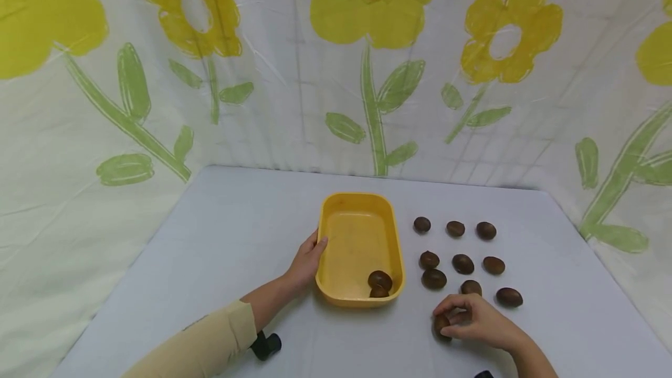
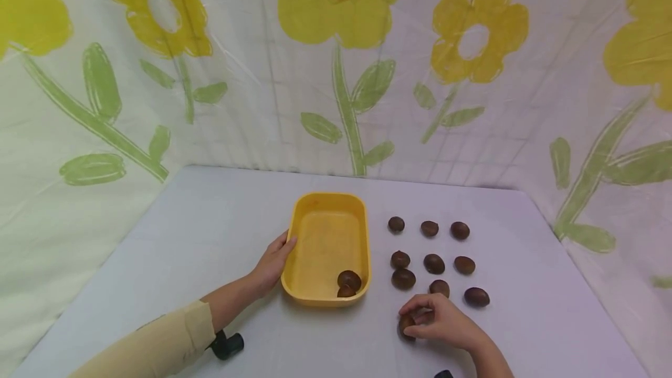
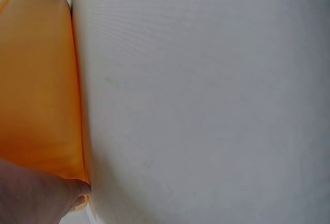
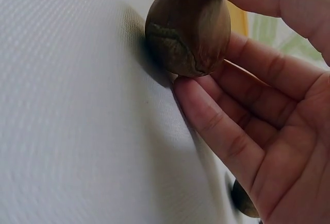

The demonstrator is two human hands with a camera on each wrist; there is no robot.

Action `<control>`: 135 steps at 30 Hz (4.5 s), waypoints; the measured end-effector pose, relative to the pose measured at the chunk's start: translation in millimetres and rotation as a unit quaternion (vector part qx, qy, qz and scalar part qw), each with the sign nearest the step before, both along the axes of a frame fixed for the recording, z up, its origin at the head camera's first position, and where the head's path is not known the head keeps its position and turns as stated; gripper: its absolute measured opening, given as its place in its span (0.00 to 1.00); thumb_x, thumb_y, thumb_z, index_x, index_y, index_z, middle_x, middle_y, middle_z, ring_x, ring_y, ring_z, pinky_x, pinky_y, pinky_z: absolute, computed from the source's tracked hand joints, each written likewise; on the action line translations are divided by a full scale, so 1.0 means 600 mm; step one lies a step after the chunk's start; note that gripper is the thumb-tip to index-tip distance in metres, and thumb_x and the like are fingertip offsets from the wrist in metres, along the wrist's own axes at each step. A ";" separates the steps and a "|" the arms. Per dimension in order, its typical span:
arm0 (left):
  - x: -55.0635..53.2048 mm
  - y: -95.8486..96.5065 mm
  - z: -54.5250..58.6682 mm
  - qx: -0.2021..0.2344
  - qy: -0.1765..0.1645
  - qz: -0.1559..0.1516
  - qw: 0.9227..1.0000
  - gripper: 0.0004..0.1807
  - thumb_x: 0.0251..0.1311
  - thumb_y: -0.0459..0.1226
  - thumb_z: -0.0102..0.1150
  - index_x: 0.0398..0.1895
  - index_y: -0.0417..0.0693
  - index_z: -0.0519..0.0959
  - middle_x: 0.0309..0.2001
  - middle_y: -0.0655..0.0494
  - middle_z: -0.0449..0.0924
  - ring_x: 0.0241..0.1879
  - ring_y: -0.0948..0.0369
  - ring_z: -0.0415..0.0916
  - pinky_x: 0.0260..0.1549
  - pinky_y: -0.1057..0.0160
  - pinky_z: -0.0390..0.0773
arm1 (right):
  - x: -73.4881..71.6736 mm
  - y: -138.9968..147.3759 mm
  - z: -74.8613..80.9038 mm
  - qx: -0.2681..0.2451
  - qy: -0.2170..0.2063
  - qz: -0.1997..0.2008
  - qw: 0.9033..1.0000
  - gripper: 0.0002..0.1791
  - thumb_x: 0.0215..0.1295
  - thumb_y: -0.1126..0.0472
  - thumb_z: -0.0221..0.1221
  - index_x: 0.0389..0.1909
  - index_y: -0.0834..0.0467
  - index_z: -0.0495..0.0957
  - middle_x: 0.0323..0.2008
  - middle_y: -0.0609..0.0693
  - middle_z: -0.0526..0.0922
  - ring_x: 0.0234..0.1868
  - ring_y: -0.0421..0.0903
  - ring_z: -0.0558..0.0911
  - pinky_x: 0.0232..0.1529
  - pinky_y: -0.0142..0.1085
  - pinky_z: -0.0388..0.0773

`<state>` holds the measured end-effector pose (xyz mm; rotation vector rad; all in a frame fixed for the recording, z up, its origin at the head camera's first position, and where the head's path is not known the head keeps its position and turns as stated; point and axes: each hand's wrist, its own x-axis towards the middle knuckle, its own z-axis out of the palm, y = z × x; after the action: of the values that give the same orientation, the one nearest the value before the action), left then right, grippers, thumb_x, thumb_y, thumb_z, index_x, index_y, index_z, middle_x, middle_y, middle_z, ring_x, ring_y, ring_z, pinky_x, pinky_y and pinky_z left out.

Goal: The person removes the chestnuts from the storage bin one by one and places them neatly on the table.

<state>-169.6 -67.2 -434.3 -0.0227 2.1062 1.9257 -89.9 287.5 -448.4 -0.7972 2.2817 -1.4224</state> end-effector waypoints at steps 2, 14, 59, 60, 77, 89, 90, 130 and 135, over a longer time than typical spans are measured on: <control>-0.001 0.000 -0.001 -0.001 -0.002 0.000 1.000 0.29 0.73 0.43 0.33 0.73 0.45 0.46 0.73 0.49 0.50 0.68 0.52 0.57 0.67 0.49 0.56 | 0.000 0.000 -0.001 0.003 0.002 -0.002 1.000 0.12 0.56 0.64 0.64 0.41 0.61 0.80 0.37 0.50 0.83 0.37 0.32 0.77 0.35 0.30 0.80; -0.001 -0.001 -0.003 0.010 0.006 -0.002 1.000 0.29 0.73 0.43 0.34 0.73 0.45 0.46 0.73 0.49 0.50 0.69 0.51 0.55 0.68 0.48 0.54 | 0.000 -0.001 -0.001 0.027 -0.016 -0.023 0.999 0.09 0.54 0.61 0.66 0.36 0.58 0.80 0.31 0.53 0.82 0.34 0.31 0.75 0.34 0.28 0.78; -0.003 -0.002 -0.009 0.021 0.010 -0.008 1.000 0.29 0.73 0.42 0.33 0.73 0.43 0.46 0.72 0.47 0.51 0.69 0.51 0.56 0.68 0.48 0.55 | -0.061 -0.017 0.103 0.098 0.101 -0.029 0.990 0.16 0.57 0.56 0.64 0.44 0.60 0.80 0.42 0.55 0.83 0.43 0.34 0.79 0.44 0.31 0.80; -0.003 -0.002 -0.009 0.022 0.011 -0.008 1.000 0.29 0.73 0.42 0.33 0.73 0.43 0.47 0.72 0.46 0.52 0.68 0.50 0.57 0.68 0.48 0.55 | -0.065 -0.021 0.105 0.099 0.103 -0.024 0.990 0.16 0.57 0.56 0.64 0.44 0.60 0.80 0.42 0.55 0.83 0.43 0.35 0.79 0.45 0.31 0.79; -0.001 -0.003 -0.008 0.031 0.013 -0.016 0.999 0.29 0.73 0.42 0.33 0.73 0.41 0.46 0.72 0.46 0.51 0.69 0.50 0.56 0.68 0.48 0.55 | -0.119 -0.095 0.139 0.098 0.096 0.021 0.990 0.20 0.57 0.54 0.64 0.49 0.60 0.79 0.47 0.55 0.83 0.48 0.45 0.81 0.45 0.41 0.80; -0.003 -0.002 -0.008 0.031 0.014 -0.015 0.999 0.29 0.73 0.41 0.33 0.73 0.42 0.46 0.73 0.46 0.50 0.69 0.50 0.55 0.68 0.48 0.55 | -0.157 -0.176 0.148 0.117 0.082 0.032 0.989 0.23 0.55 0.51 0.65 0.51 0.55 0.78 0.50 0.54 0.81 0.52 0.51 0.79 0.56 0.48 0.74; -0.003 -0.002 -0.008 0.031 0.014 -0.015 0.999 0.29 0.73 0.41 0.33 0.73 0.42 0.46 0.73 0.46 0.49 0.69 0.50 0.54 0.68 0.48 0.54 | -0.161 -0.182 0.148 0.116 0.079 0.036 0.989 0.23 0.55 0.51 0.65 0.51 0.56 0.78 0.50 0.55 0.81 0.53 0.52 0.79 0.56 0.48 0.74; 0.000 -0.002 -0.012 0.025 0.011 -0.008 1.000 0.28 0.73 0.41 0.33 0.73 0.44 0.47 0.72 0.46 0.53 0.67 0.50 0.58 0.67 0.48 0.56 | -0.185 -0.251 0.106 0.293 0.023 0.086 0.952 0.14 0.39 0.60 0.74 0.28 0.59 0.82 0.26 0.47 0.80 0.28 0.39 0.72 0.33 0.30 0.73; -0.001 -0.003 -0.011 0.034 0.011 -0.011 0.999 0.29 0.73 0.41 0.34 0.73 0.44 0.46 0.72 0.46 0.53 0.68 0.50 0.58 0.67 0.48 0.56 | -0.182 -0.255 0.107 0.330 -0.004 0.076 0.941 0.12 0.39 0.62 0.74 0.25 0.57 0.81 0.24 0.45 0.79 0.27 0.40 0.74 0.31 0.31 0.74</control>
<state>-170.2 -68.9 -441.0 0.0370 2.0452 1.9912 -199.4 134.6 -384.3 -0.7120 2.3931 -0.5183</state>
